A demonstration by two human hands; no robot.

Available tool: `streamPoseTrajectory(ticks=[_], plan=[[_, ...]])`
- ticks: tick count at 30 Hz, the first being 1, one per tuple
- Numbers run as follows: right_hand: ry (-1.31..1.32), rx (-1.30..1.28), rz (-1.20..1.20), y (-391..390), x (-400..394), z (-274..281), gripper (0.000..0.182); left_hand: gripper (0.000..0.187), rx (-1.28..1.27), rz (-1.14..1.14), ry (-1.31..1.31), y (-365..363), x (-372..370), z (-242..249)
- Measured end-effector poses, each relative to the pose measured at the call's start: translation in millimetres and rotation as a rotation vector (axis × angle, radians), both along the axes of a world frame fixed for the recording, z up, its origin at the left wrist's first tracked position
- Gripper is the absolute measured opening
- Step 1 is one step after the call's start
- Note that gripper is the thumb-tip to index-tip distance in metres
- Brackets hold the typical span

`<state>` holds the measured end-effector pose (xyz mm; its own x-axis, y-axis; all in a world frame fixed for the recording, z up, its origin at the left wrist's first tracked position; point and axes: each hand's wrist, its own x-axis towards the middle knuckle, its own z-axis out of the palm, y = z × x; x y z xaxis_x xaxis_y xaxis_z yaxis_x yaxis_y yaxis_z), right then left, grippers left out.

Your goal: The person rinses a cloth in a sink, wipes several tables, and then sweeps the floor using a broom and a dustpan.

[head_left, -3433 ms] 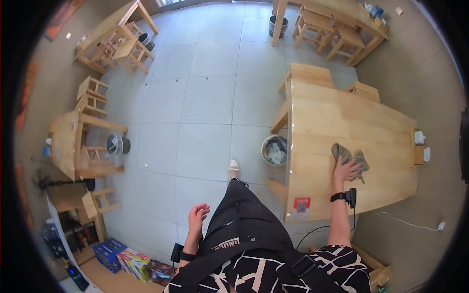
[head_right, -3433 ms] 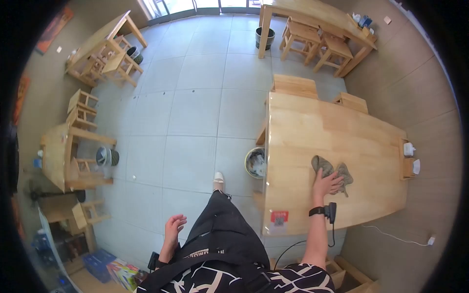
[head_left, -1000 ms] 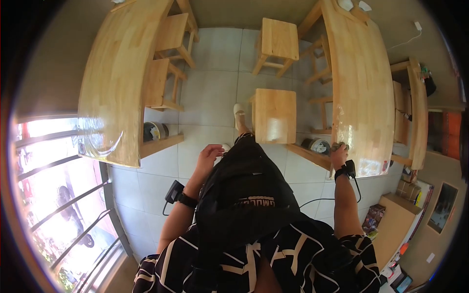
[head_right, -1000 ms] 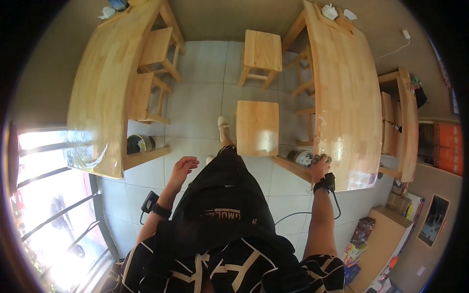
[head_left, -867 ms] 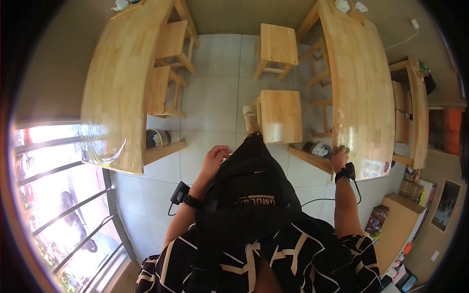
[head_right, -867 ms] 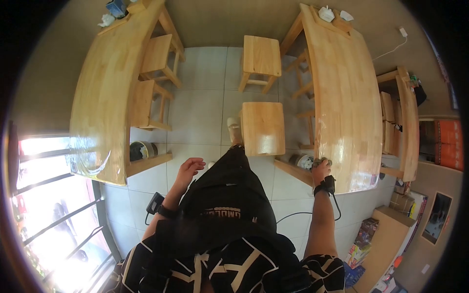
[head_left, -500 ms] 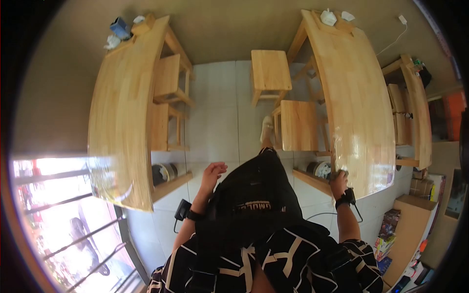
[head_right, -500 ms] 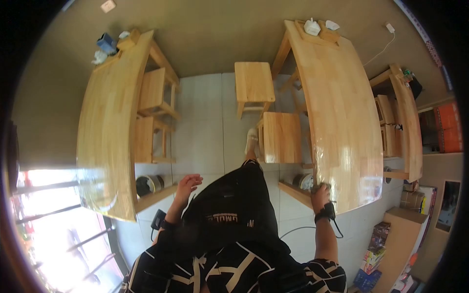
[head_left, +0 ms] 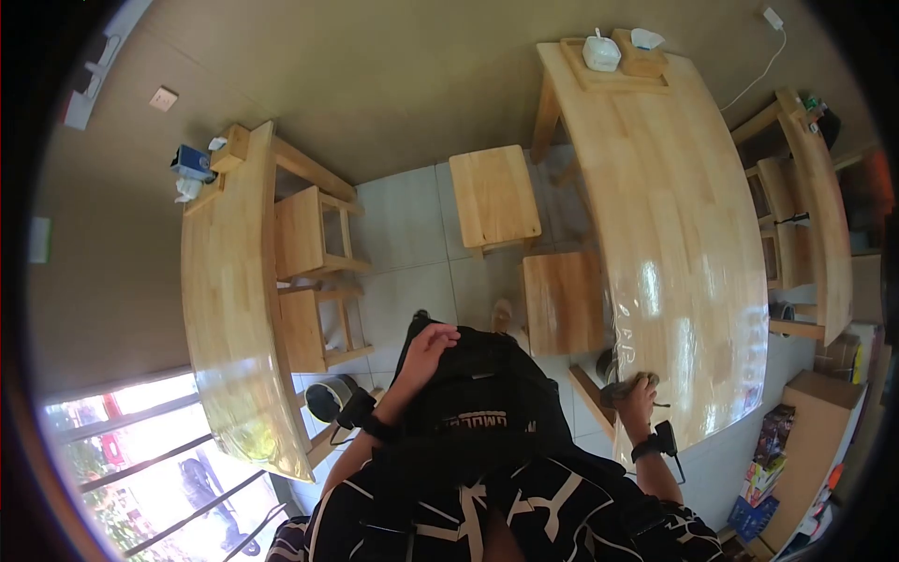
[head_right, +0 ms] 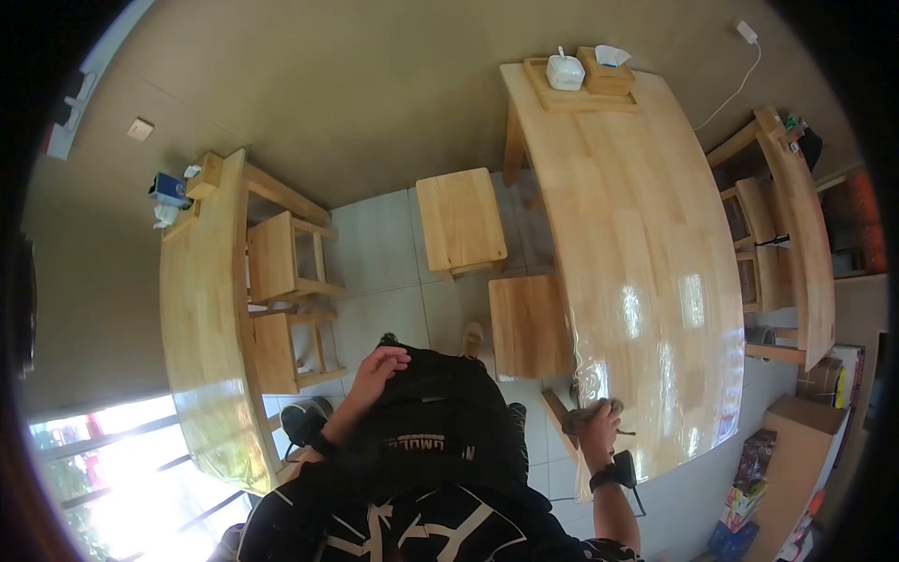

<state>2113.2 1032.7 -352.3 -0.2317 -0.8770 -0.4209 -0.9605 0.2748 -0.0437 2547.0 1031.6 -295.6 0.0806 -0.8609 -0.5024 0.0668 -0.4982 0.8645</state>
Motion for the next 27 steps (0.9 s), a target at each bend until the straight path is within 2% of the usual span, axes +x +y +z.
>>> streamPoseTrajectory(ticks=[5,9,11,13,17,19,23,27], plan=[[-0.047,0.013,-0.063,-7,5,7,0.066,0.019,-0.032,-0.038,0.009,-45,-3,12],[-0.085,0.008,-0.079,-12,6,7,0.065,0.019,0.036,0.013,-0.022,-79,-1,17],[-0.068,-0.086,-0.086,-13,8,-2,0.062,0.02,0.077,0.012,0.014,-92,-4,19],[-0.046,-0.081,-0.095,-14,9,-3,0.061,0.019,-0.033,-0.098,0.013,-107,-9,19],[-0.004,-0.12,-0.112,-18,14,-2,0.057,0.019,-0.072,-0.171,0.047,-125,-17,25],[0.007,-0.121,-0.1,-19,14,-1,0.057,0.019,-0.183,-0.273,-0.083,-123,-12,18],[0.072,-0.14,-0.095,-22,20,-1,0.055,0.019,-0.153,-0.217,-0.143,-99,19,6],[0.062,-0.106,-0.11,-26,26,3,0.058,0.019,-0.015,-0.047,-0.073,-81,49,-1]])
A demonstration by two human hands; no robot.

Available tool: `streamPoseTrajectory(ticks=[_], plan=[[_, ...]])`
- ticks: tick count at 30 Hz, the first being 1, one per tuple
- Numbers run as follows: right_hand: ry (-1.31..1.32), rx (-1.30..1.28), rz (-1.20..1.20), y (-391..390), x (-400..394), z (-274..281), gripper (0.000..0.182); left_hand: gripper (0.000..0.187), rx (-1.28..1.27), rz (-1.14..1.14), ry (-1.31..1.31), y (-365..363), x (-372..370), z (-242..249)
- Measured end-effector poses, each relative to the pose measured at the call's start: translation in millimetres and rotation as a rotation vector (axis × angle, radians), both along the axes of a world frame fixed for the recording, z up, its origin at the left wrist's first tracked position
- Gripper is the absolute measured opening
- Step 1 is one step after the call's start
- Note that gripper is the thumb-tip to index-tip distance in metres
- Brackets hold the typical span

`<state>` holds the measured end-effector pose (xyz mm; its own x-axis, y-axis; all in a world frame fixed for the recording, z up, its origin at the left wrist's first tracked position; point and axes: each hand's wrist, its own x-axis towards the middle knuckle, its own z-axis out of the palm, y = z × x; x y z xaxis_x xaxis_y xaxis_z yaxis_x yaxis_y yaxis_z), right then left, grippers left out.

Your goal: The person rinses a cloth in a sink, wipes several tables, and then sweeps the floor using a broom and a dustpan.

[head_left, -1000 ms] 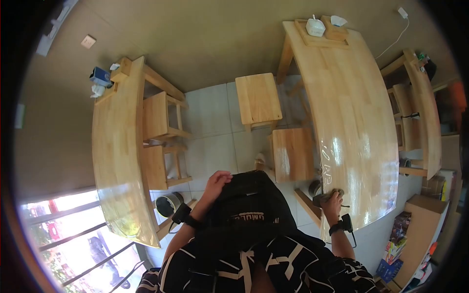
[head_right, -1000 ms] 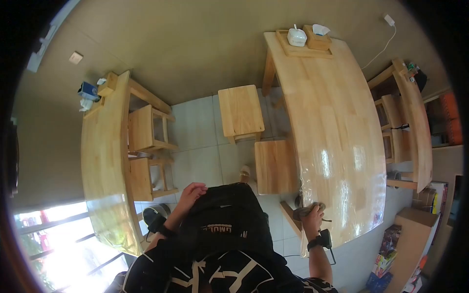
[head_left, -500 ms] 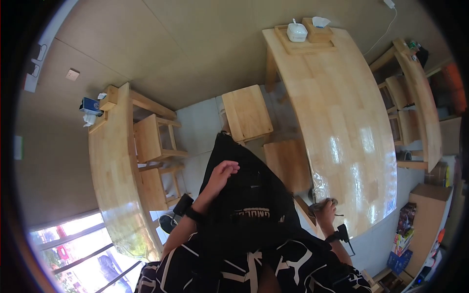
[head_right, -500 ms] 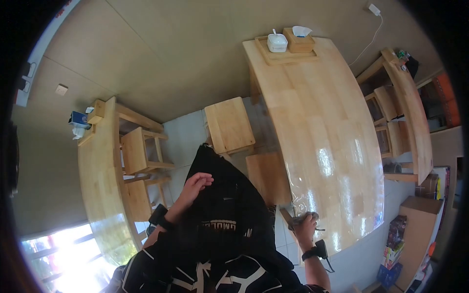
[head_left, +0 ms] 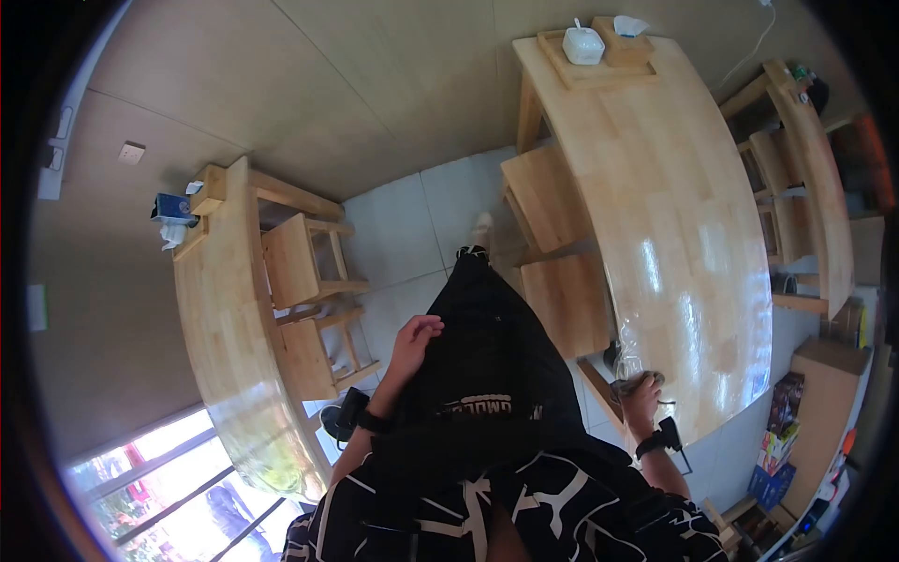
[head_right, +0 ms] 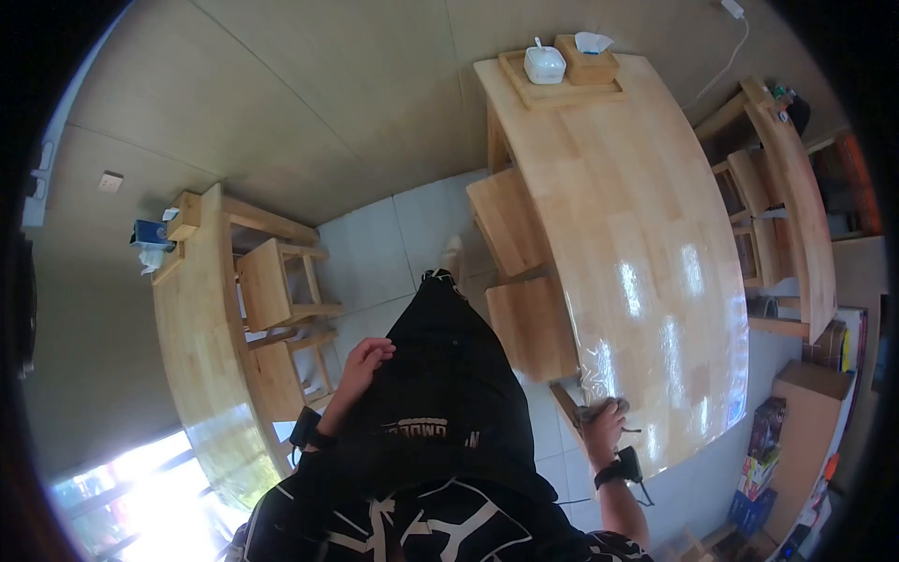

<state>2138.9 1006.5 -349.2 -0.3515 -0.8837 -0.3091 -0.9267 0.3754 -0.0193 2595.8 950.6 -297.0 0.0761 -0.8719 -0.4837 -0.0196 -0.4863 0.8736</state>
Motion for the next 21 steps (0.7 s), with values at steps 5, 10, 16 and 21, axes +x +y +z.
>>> streamPoseTrajectory(ticks=[5,10,16,21], plan=[[0.032,0.013,0.028,0,2,5,0.047,0.019,0.096,0.0,0.087,-2,8,-15],[0.101,-0.014,0.011,-4,14,9,0.063,0.019,-0.031,-0.237,0.034,-24,19,-16],[0.213,-0.07,0.072,0,10,-5,0.069,0.017,0.011,-0.258,-0.001,-25,51,-39],[0.242,-0.091,0.045,1,15,-7,0.07,0.017,0.014,-0.285,0.1,-25,55,-41]])
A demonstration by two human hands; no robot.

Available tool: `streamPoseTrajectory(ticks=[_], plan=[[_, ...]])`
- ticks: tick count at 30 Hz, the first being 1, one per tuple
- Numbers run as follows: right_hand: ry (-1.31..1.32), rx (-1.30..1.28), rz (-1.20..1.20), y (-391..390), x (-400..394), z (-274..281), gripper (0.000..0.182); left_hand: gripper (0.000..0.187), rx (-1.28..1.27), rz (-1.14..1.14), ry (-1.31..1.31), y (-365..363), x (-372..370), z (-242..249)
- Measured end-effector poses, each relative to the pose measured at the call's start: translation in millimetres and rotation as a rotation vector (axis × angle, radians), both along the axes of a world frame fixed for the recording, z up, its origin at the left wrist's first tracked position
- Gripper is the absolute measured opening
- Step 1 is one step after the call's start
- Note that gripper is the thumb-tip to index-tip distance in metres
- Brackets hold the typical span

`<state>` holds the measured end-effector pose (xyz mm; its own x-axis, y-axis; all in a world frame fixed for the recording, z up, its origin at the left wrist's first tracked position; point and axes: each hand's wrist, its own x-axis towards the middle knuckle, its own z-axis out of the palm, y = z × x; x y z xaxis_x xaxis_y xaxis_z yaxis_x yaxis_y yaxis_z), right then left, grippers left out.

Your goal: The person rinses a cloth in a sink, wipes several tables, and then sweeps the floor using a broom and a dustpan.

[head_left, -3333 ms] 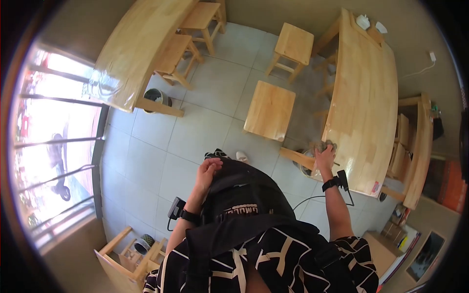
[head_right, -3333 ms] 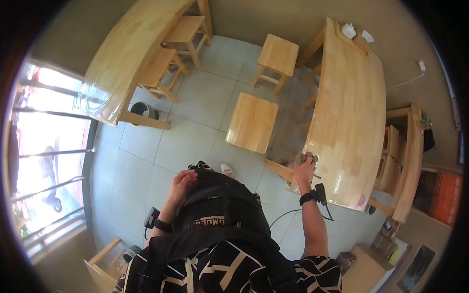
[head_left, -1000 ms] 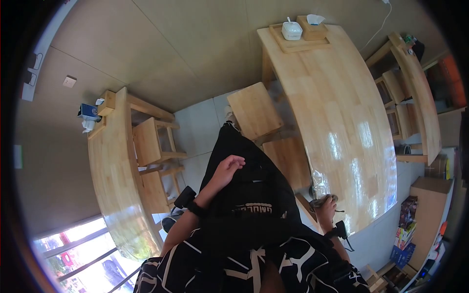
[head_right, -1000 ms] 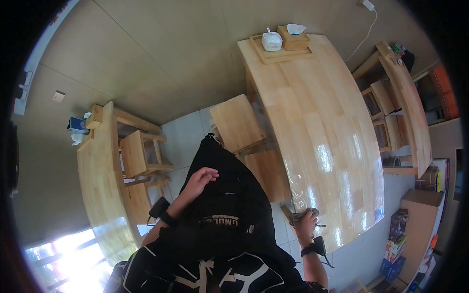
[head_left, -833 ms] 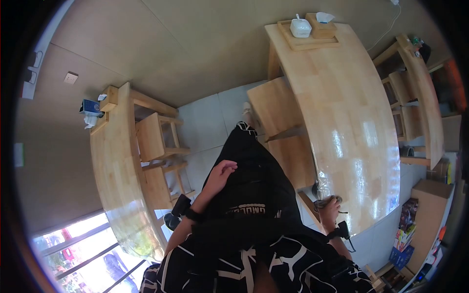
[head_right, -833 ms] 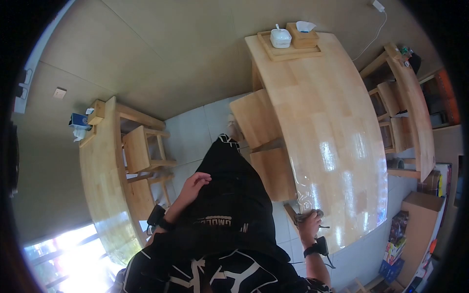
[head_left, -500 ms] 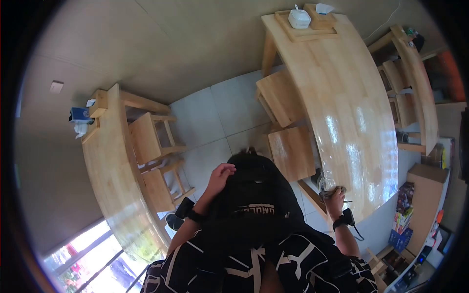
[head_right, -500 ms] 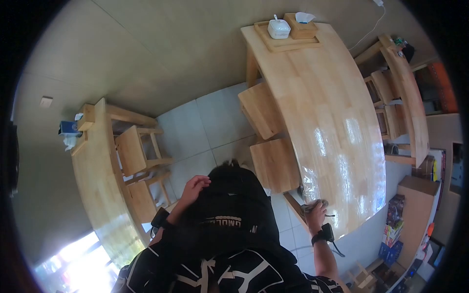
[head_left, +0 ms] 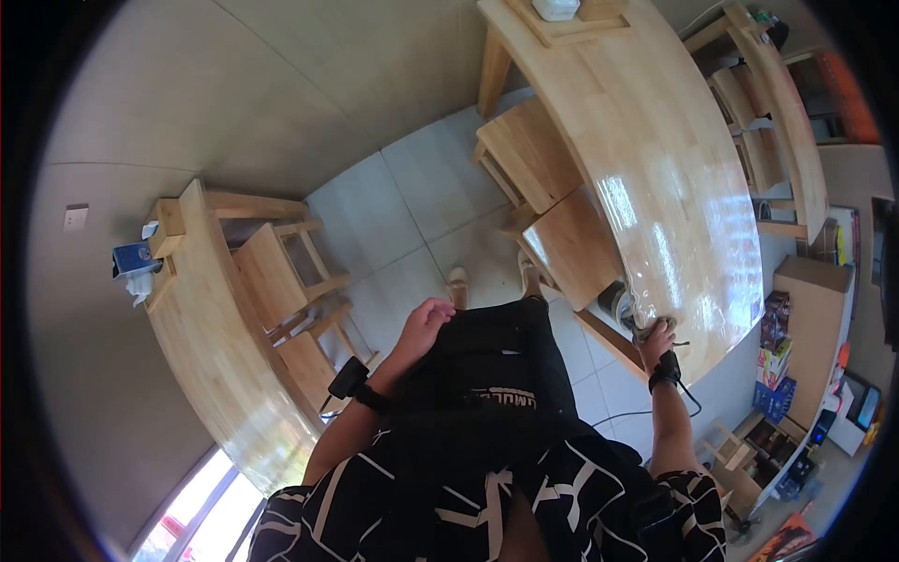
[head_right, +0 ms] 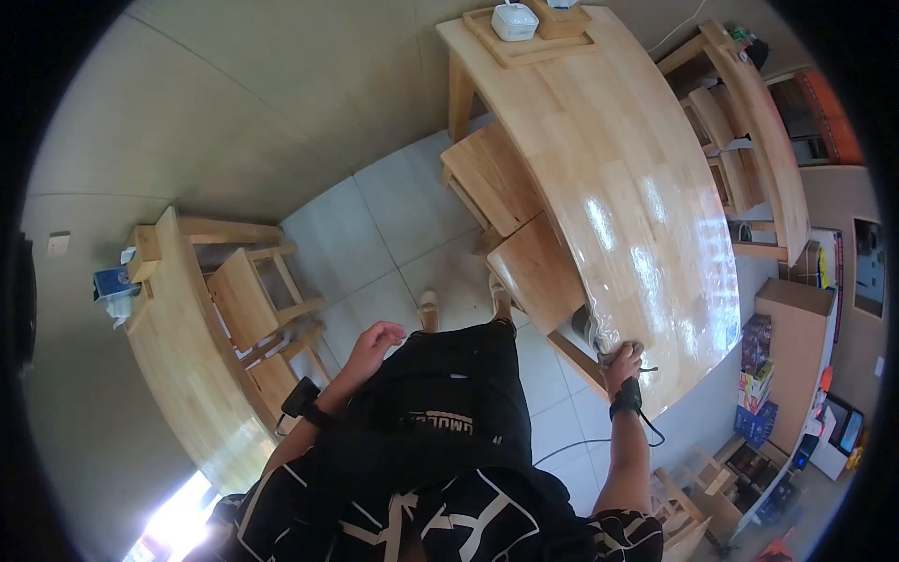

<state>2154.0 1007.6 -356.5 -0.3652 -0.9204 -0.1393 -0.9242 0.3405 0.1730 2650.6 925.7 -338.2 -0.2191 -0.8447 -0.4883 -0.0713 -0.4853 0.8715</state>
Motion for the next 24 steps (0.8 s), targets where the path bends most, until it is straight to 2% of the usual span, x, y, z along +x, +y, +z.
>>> streamPoseTrajectory(ticks=[10,17,21,24], plan=[[-0.016,0.046,-0.073,-1,0,2,0.062,0.017,-0.075,-0.059,0.076,-14,-7,3],[-0.073,0.017,-0.138,-1,5,3,0.058,0.018,-0.171,-0.119,0.022,-35,-12,6],[-0.048,-0.035,-0.063,1,7,13,0.047,0.019,-0.097,-0.111,0.023,-40,-9,23],[-0.07,0.024,-0.121,0,8,16,0.05,0.02,-0.033,-0.056,-0.015,-45,0,26]])
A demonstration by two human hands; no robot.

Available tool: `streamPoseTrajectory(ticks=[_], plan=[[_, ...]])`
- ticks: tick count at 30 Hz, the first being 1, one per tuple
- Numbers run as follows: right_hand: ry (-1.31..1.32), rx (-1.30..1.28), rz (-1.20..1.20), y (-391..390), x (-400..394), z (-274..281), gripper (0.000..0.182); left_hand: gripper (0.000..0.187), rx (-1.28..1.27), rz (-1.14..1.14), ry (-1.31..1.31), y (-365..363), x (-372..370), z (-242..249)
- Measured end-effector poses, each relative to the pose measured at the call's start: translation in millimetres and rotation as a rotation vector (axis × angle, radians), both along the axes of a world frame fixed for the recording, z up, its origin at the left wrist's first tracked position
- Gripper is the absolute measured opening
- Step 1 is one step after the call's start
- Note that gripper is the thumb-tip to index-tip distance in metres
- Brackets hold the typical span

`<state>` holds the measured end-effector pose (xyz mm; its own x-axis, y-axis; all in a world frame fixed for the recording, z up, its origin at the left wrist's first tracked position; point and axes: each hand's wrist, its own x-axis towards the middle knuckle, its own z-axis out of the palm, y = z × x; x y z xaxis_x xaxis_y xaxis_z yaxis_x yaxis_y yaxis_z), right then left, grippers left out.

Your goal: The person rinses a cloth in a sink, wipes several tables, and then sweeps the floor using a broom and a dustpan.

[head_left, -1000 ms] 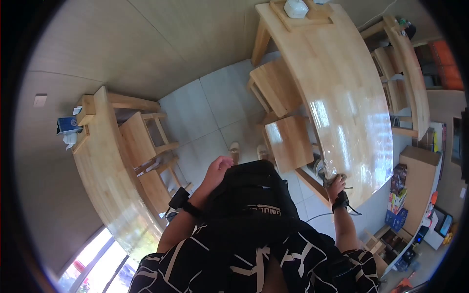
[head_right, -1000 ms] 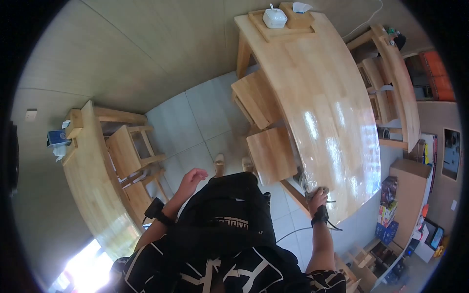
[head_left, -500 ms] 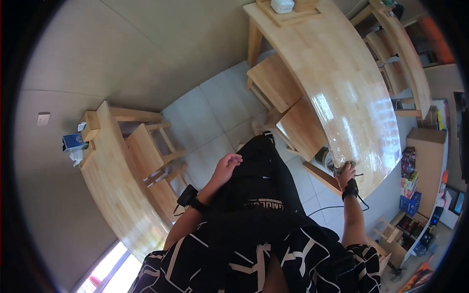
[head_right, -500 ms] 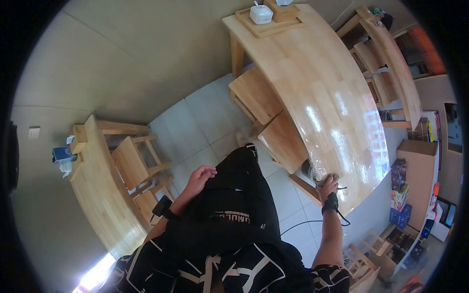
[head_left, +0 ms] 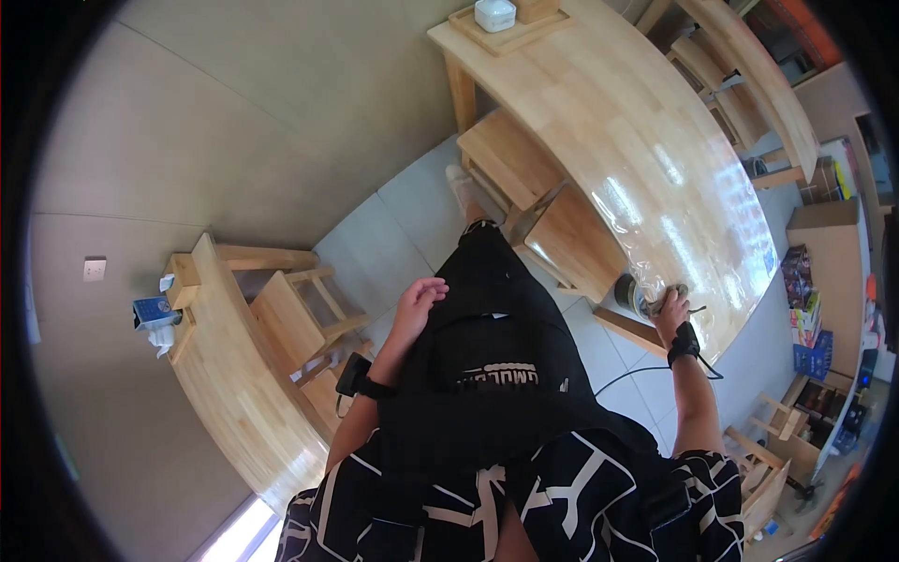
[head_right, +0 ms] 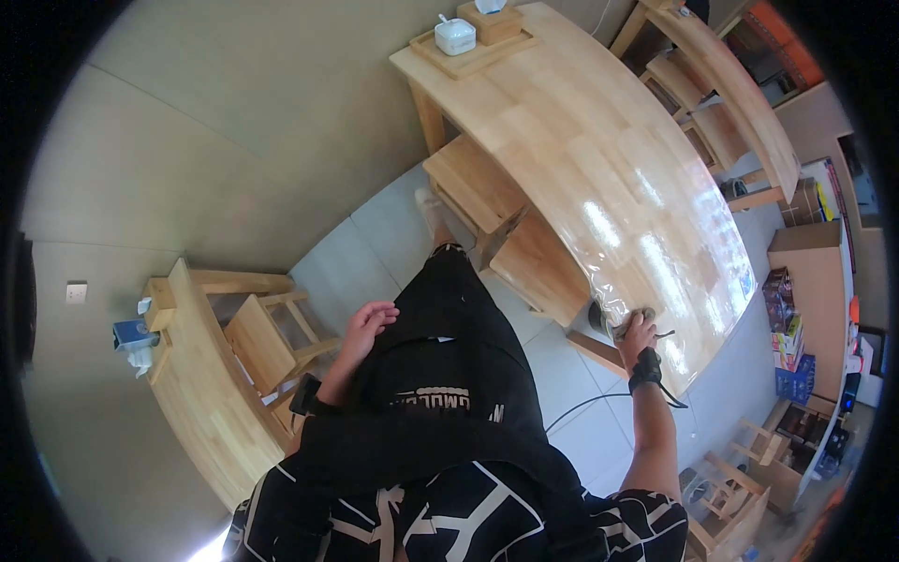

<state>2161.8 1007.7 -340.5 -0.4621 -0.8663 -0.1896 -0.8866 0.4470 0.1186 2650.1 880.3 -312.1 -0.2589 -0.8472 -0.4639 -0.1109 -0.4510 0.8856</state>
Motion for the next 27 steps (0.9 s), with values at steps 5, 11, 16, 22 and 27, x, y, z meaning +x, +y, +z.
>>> streamPoseTrajectory(ticks=[5,11,16,22,27], plan=[[0.029,-0.031,-0.002,0,-4,-2,0.051,0.021,0.021,0.007,-0.013,-1,-12,17],[0.039,-0.065,-0.036,1,-6,-11,0.051,0.021,-0.05,-0.036,0.014,2,-10,5],[0.002,-0.012,-0.06,-1,-7,-4,0.048,0.021,0.132,-0.035,-0.008,-3,-24,1],[-0.107,-0.064,0.013,8,-33,-16,0.062,0.021,0.163,-0.253,-0.017,-17,-74,-2],[-0.528,-0.632,-0.327,-51,-80,-16,0.042,0.021,0.194,-0.313,-0.023,-24,-101,-4]])
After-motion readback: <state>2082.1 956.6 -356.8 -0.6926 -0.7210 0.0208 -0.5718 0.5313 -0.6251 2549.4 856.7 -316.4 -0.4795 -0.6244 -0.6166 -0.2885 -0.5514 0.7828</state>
